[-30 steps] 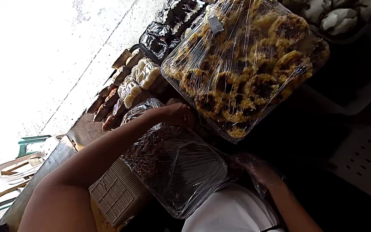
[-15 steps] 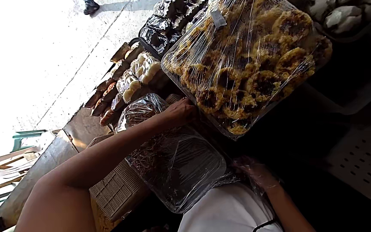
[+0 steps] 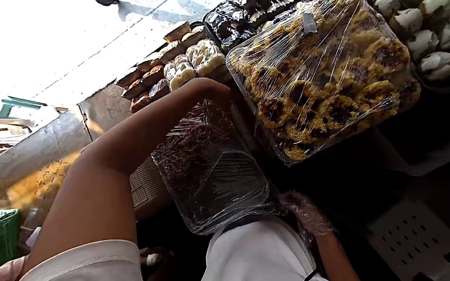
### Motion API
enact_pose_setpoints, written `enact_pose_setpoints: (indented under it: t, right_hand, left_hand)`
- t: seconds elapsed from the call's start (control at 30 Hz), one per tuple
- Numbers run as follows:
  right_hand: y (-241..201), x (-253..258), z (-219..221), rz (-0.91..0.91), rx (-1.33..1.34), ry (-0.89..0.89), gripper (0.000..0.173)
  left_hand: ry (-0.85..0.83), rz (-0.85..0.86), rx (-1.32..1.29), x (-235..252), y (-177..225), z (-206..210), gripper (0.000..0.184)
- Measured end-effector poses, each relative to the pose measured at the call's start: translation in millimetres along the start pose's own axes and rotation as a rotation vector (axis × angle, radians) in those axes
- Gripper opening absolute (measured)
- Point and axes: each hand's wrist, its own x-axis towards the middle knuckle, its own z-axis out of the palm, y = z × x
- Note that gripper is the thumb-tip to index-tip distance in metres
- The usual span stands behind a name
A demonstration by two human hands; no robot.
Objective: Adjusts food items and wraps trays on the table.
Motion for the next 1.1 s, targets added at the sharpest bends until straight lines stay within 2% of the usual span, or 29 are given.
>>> enact_pose_setpoints:
  t: [0.17, 0.27, 0.33, 0.43, 0.53, 0.6, 0.67, 0.7, 0.73, 0.77, 0.8, 0.83, 0.87, 0.93, 0.97, 1.0, 1.1]
  right_hand:
    - [-5.9, -0.5, -7.4, 0.000, -0.058, -0.091, 0.011]
    - [-13.3, 1.2, -11.2, -0.031, -0.117, -0.153, 0.009]
    - [-20.4, 1.5, -13.5, -0.029, -0.121, -0.191, 0.008]
    - [-25.9, -0.9, -17.0, -0.028, -0.045, -0.259, 0.014]
    - [-35.3, -7.6, -20.4, -0.071, -0.010, -0.302, 0.019]
    - [-43.5, -9.8, -24.4, -0.110, 0.011, -0.342, 0.020]
    - [-52.3, -7.3, -28.3, -0.168, -0.009, -0.377, 0.020]
    - [-56.9, -3.9, -29.8, -0.187, -0.040, -0.386, 0.020]
    - [-60.2, 1.1, -30.5, -0.195, -0.077, -0.380, 0.020]
    - [-61.9, 6.7, -31.2, -0.184, -0.112, -0.359, 0.019]
    - [-63.1, 12.5, -32.0, -0.153, -0.142, -0.325, 0.019]
    - [-64.4, 17.6, -32.8, -0.115, -0.175, -0.295, 0.017]
    - [-65.5, 20.4, -33.5, -0.083, -0.213, -0.276, 0.017]
    - [-65.6, 19.6, -33.9, -0.053, -0.273, -0.267, 0.017]
    - [-63.8, 17.4, -34.1, -0.052, -0.294, -0.273, 0.017]
    - [-61.4, 15.1, -34.2, -0.052, -0.303, -0.279, 0.018]
    - [-55.8, 8.3, -32.2, -0.043, -0.266, -0.278, 0.019]
  left_hand:
    - [0.369, -0.174, -0.051, -0.2, -44.5, 7.6, 0.025]
    - [0.602, -0.356, -0.118, -14.6, -46.6, 8.4, 0.027]
    - [0.799, -0.275, -0.166, -33.0, -33.7, 15.6, 0.026]
    - [1.166, -0.066, -0.267, -75.0, 21.7, 51.3, 0.026]
    - [1.534, 0.056, -0.388, -111.9, 94.1, 126.5, 0.024]
    - [1.764, -0.018, -0.463, -112.7, 134.7, 201.8, 0.031]
    - [1.952, -0.328, -0.628, -92.8, 165.1, 288.2, 0.049]
    - [2.036, -0.513, -0.848, -78.0, 178.4, 328.5, 0.052]
    - [2.094, -0.690, -1.217, -65.4, 191.4, 358.8, 0.050]
    - [2.097, -0.792, -1.707, -59.0, 201.8, 375.4, 0.051]
    - [2.014, -0.797, -2.174, -56.6, 207.6, 382.7, 0.056]
    - [1.882, -0.693, -2.526, -53.9, 210.3, 385.8, 0.061]
    - [1.773, -0.481, -2.769, -51.1, 212.4, 385.7, 0.064]
    - [1.724, -0.051, -2.972, -48.3, 212.4, 380.1, 0.058]
    - [1.752, 0.059, -2.973, -48.3, 209.3, 376.7, 0.053]
    - [1.763, 0.137, -2.959, -49.0, 205.6, 375.5, 0.051]
    - [1.671, 0.167, -2.960, -46.9, 197.4, 379.4, 0.050]
